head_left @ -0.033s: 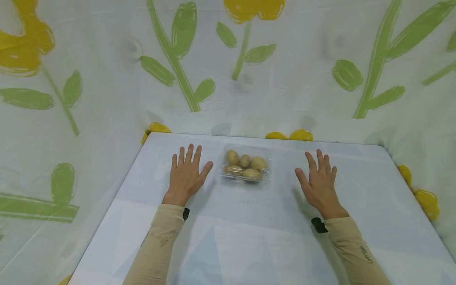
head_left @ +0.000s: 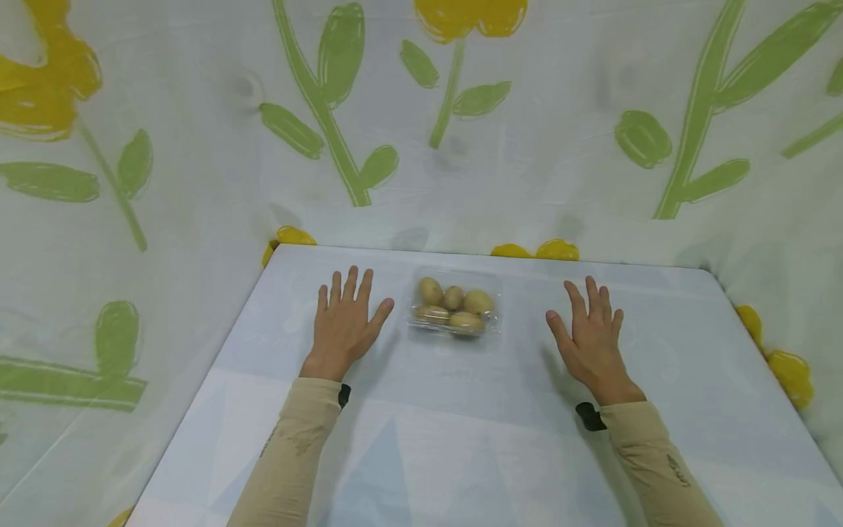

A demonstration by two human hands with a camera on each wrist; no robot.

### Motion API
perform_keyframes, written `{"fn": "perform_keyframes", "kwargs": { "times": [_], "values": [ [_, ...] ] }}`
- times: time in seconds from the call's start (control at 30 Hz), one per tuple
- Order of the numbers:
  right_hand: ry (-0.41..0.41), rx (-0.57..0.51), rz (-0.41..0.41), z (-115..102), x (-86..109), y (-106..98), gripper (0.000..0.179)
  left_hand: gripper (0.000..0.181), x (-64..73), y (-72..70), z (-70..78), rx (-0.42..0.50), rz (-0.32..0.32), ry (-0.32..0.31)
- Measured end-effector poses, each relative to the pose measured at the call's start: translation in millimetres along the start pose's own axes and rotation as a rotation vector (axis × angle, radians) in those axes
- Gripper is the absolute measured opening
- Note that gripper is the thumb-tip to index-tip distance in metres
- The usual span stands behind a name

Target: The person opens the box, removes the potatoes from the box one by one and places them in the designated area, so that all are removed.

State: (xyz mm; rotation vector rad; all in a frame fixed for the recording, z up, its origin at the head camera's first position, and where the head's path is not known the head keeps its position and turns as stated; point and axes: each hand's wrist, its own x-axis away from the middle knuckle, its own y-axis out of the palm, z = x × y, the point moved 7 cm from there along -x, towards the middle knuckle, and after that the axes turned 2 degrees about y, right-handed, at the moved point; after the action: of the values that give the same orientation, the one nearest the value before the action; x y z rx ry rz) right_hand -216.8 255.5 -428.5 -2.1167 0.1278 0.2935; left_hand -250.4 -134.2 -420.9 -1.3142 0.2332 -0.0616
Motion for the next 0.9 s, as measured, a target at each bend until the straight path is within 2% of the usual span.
{"fn": "perform_keyframes", "kwargs": {
  "times": [0.23,0.63,0.9],
  "values": [
    [-0.013,0.018,0.006,-1.0,-0.2,0.9,0.069,0.079,1.4,4.5,-0.6,0.006,-0.025,-0.004],
    [-0.024,0.019,0.025,0.8,0.5,-4.1,0.069,0.078,-0.8,8.0,4.3,0.019,-0.030,0.016],
    [-0.032,0.038,0.015,-1.5,-2.1,-0.1,0.070,0.078,0.5,8.1,-0.2,-0.001,-0.031,0.012]
  ]
}}
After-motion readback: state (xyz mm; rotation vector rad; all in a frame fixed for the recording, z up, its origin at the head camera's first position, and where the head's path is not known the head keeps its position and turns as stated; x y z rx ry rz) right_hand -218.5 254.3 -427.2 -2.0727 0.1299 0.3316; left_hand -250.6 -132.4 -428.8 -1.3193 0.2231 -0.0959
